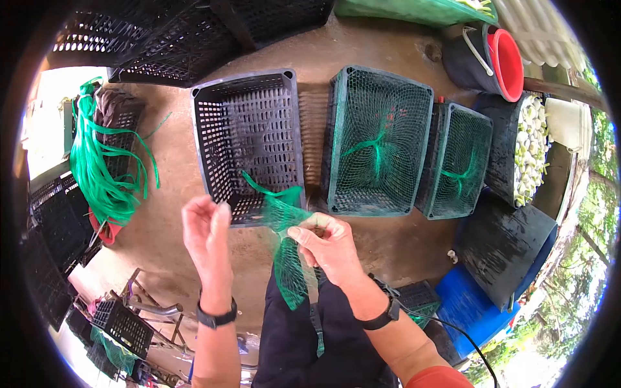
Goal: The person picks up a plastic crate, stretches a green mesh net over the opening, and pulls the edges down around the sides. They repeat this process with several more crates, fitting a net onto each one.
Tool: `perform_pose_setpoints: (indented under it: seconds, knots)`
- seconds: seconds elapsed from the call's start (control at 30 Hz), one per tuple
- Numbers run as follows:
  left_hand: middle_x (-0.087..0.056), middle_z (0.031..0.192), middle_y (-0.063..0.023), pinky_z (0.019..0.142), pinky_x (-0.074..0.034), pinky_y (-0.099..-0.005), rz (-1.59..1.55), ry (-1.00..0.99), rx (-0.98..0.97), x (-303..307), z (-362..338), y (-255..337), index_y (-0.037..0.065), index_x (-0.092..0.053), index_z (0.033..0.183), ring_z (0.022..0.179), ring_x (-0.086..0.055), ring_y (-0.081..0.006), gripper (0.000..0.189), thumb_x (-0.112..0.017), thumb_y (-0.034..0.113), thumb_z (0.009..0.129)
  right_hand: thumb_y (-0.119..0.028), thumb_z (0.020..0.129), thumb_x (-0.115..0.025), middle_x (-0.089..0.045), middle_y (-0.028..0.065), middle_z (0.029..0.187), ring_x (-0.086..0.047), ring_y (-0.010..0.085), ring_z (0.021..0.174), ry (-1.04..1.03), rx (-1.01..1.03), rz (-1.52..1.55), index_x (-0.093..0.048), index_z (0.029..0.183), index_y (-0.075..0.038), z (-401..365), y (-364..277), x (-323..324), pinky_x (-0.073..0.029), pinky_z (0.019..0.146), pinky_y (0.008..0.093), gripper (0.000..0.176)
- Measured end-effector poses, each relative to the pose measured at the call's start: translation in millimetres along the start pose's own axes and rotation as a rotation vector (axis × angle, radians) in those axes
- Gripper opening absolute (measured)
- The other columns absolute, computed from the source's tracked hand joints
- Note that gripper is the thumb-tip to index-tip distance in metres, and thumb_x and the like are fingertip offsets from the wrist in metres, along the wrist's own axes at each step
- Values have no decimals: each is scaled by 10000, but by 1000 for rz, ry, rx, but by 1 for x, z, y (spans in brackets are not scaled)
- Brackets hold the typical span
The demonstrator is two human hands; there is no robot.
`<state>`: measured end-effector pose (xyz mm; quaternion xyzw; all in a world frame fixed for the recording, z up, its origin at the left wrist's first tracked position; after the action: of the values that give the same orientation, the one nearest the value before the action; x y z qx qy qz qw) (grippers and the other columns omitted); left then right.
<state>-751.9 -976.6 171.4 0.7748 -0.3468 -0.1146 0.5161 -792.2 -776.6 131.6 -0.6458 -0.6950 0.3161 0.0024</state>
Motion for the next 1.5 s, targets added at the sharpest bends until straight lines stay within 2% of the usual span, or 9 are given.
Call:
perform_pose_setpoints:
  seconds: [0.2,0.3,0.47,0.67,0.77,0.87,1.07,1.47,1.5]
  knots:
    - [-510,1059,-30,723,-466,-232,-222,-562,457,-73,-65,-34,35,-458,1206,906,-495,-91,597,-767,70,696,-166,771,-718,-438,-73,598,-329,0,552,233,340,-338,-553,703,-56,6,-31,-8,-274,461,178,210]
    - [-574,934,-6,663,-460,-214,-204,-625,550,-69,-60,-40,22,-543,1113,776,-517,-61,435,-736,58,725,-179,764,-721,-445,-72,606,-358,3,554,124,313,-282,-515,730,-62,23,-24,-9,-290,469,178,239]
    - [-618,789,-8,664,-469,-215,187,-547,566,-14,-30,-39,13,-612,918,688,-562,-75,136,-629,21,783,-86,733,-735,-388,-102,603,-331,-16,525,-143,26,-79,-514,819,-58,32,-22,-16,-278,484,155,239]
    - [-597,863,-7,696,-509,-246,-425,-146,610,57,4,-43,53,-587,952,752,-576,-106,107,-539,15,864,-70,731,-731,-413,-97,597,-332,-6,511,-117,48,-571,-612,890,-26,49,-44,19,-285,458,191,204]
    - [-562,819,-10,733,-528,-280,-727,186,793,92,9,-82,48,-545,948,706,-563,-134,89,-465,57,911,-195,844,-629,-434,-77,575,-313,21,441,-2,-125,-344,-604,847,-51,64,-33,47,-274,411,204,146]
    - [-498,723,29,611,-502,-221,-1143,-206,936,100,24,-95,61,-543,945,559,-467,-80,118,-429,86,928,-240,883,-569,-351,-71,531,-273,36,415,-179,-180,268,-574,816,-78,71,-38,35,-259,406,205,176]
    - [-440,635,87,397,-265,-174,-414,118,715,192,142,-124,137,-541,850,452,-320,-26,60,-514,173,891,-336,927,-478,-275,-78,516,-232,41,391,-145,253,676,-560,947,-87,146,-100,68,-244,390,217,263]
    - [-318,590,102,384,-200,-189,-260,-285,411,40,396,-126,141,-568,934,439,-261,-23,96,-561,215,873,-250,878,-583,-272,-35,556,-255,68,458,181,441,240,-564,1048,-73,344,-142,65,-236,399,219,246]
    - [-318,590,102,384,-200,-189,-259,-285,427,41,406,-147,141,-568,934,439,-261,-23,96,-561,215,873,-222,896,-535,-419,-1,601,-397,98,508,132,405,152,-573,1045,-55,361,-133,74,-348,438,246,227]
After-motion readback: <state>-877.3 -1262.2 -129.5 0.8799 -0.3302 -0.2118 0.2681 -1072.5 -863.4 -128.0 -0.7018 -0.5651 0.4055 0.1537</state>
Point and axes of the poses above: each hand's wrist, its own z-axis towards the middle knuckle, its own x-axis out of the back of the hand, y = z × x, the point moved 10 cm from there along z, towards the middle knuckle
